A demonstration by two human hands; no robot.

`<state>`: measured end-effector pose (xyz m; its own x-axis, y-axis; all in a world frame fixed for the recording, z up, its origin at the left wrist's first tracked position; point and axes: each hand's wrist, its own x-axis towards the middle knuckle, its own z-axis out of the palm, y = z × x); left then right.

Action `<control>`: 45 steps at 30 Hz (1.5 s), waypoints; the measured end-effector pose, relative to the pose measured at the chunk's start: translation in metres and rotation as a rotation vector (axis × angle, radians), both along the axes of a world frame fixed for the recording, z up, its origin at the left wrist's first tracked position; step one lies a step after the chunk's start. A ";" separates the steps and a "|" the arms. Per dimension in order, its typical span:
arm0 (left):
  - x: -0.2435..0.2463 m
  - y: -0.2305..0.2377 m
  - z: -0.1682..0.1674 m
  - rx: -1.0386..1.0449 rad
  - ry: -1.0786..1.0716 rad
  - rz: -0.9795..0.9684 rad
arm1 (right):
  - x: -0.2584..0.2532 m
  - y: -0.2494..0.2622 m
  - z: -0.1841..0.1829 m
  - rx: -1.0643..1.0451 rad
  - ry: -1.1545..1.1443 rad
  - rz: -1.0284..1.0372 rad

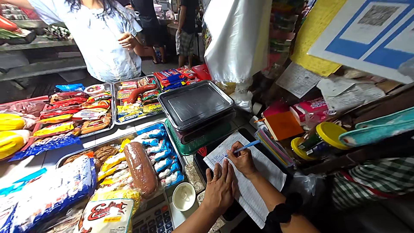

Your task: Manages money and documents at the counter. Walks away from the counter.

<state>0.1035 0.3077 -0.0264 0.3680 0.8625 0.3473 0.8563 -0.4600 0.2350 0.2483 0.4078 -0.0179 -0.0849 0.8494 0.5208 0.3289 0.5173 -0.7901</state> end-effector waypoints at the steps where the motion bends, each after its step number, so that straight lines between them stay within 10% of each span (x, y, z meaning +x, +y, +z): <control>1: 0.000 0.000 0.000 0.002 -0.001 0.001 | 0.000 0.000 0.000 0.003 -0.002 -0.004; 12: 0.004 -0.007 -0.014 0.445 0.029 -0.023 | 0.003 0.001 0.002 -0.009 0.103 -0.011; 45: 0.008 -0.018 -0.005 0.269 0.035 -0.080 | -0.025 -0.028 0.000 -0.014 0.055 0.093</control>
